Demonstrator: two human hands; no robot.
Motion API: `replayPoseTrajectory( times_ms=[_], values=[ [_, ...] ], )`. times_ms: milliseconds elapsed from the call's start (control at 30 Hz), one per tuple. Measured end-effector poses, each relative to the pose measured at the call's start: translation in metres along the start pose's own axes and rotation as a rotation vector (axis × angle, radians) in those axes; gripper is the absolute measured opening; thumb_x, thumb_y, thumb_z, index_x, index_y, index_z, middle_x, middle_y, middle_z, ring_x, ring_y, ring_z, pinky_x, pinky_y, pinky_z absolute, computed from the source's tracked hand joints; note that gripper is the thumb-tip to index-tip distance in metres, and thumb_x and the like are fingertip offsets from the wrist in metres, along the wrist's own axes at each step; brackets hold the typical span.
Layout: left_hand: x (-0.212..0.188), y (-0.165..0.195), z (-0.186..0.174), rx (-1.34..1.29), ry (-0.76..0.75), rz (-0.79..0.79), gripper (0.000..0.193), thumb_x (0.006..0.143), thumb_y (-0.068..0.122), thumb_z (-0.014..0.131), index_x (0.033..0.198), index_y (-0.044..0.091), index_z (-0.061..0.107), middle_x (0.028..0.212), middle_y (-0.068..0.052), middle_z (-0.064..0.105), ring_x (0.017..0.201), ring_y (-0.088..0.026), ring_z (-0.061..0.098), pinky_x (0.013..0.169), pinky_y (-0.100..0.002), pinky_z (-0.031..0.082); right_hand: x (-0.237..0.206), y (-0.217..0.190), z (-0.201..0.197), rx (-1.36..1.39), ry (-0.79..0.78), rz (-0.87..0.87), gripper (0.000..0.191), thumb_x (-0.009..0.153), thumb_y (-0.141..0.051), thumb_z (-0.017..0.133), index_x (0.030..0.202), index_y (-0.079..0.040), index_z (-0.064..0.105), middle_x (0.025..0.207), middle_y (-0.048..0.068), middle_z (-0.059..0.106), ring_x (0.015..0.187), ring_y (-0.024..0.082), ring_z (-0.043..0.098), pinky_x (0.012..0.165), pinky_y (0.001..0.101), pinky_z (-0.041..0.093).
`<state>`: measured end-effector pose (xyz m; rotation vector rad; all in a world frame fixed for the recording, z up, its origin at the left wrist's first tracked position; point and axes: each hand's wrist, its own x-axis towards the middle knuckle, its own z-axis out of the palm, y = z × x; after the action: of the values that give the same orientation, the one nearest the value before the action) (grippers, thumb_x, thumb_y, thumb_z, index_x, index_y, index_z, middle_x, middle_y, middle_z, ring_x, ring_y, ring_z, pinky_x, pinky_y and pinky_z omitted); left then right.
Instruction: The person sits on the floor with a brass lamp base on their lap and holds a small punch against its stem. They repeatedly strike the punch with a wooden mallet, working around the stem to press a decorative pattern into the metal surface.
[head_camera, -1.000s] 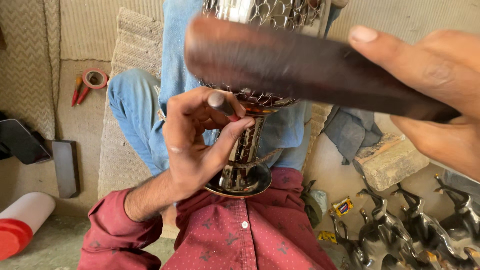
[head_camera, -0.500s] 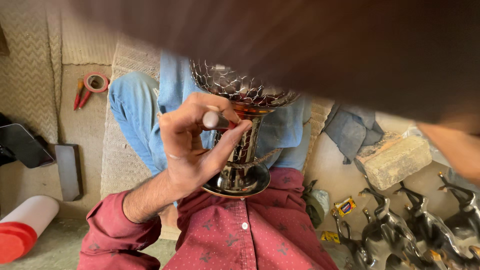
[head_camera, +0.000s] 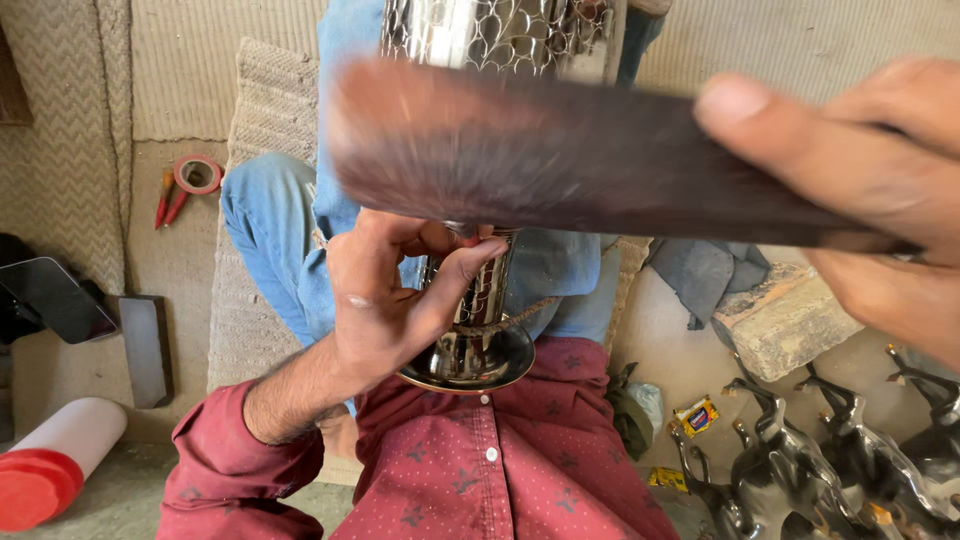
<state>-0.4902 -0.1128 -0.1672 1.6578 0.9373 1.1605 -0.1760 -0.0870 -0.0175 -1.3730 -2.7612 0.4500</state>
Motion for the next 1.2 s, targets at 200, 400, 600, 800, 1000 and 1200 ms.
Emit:
replayPoseTrajectory(
  times_ms=[200,400,600,800,1000,1200],
  values=[
    [0.007,0.01,0.003,-0.038,-0.051,0.004,0.042,0.1,-0.006,0.08,0.13,-0.001,0.051,0.101,-0.012,0.072,0.077,-0.008,0.07,0.071,-0.022,0.063,-0.008,-0.005,0.007,0.263,0.114,0.142,0.083,0.077,0.013,0.075,0.152,-0.009,0.044,0.087,0.013,0.062,0.067,0.022,0.058,0.061,0.0357,0.045],
    [0.018,0.019,0.001,0.042,-0.135,-0.014,0.038,0.096,-0.006,0.078,0.127,-0.007,0.057,0.109,-0.01,0.073,0.084,-0.009,0.072,0.077,-0.024,0.062,-0.018,-0.003,0.01,0.175,0.024,0.136,0.088,0.077,0.009,0.076,0.156,-0.012,0.043,0.087,0.012,0.062,0.066,0.02,0.06,0.058,0.0349,0.046],
    [0.014,0.031,-0.006,-0.31,-0.019,-0.145,0.033,0.102,-0.007,0.071,0.127,0.0,0.05,0.115,-0.014,0.069,0.099,-0.017,0.074,0.085,-0.028,0.066,-0.027,-0.024,0.042,0.336,0.119,0.434,0.094,0.077,0.001,0.081,0.158,-0.014,0.036,0.089,0.008,0.066,0.067,0.017,0.065,0.058,0.0316,0.052],
    [-0.011,0.044,-0.018,-0.151,-0.125,0.193,0.039,0.09,-0.01,0.075,0.12,0.001,0.052,0.102,-0.015,0.071,0.095,-0.021,0.077,0.076,-0.028,0.063,-0.056,-0.108,0.097,1.172,0.854,0.315,0.047,0.093,-0.012,0.072,0.135,-0.016,0.051,0.104,0.004,0.061,0.078,0.017,0.064,0.065,0.0349,0.059],
    [-0.035,0.048,-0.016,-0.194,0.061,0.043,0.039,0.086,-0.015,0.071,0.116,-0.001,0.052,0.1,-0.016,0.067,0.091,-0.021,0.074,0.08,-0.034,0.069,-0.14,-0.179,0.116,1.319,1.304,0.264,0.017,0.106,-0.017,0.062,0.119,-0.007,0.056,0.101,0.008,0.06,0.082,0.021,0.059,0.07,0.0411,0.053],
    [-0.043,0.048,-0.019,-0.053,0.034,-0.067,0.036,0.086,-0.017,0.075,0.116,-0.005,0.058,0.1,-0.018,0.068,0.09,-0.022,0.071,0.079,-0.032,0.063,-0.17,-0.183,0.125,1.234,1.401,0.289,0.027,0.101,-0.012,0.062,0.125,-0.006,0.051,0.104,0.01,0.058,0.085,0.021,0.059,0.072,0.0408,0.053]
  ],
)
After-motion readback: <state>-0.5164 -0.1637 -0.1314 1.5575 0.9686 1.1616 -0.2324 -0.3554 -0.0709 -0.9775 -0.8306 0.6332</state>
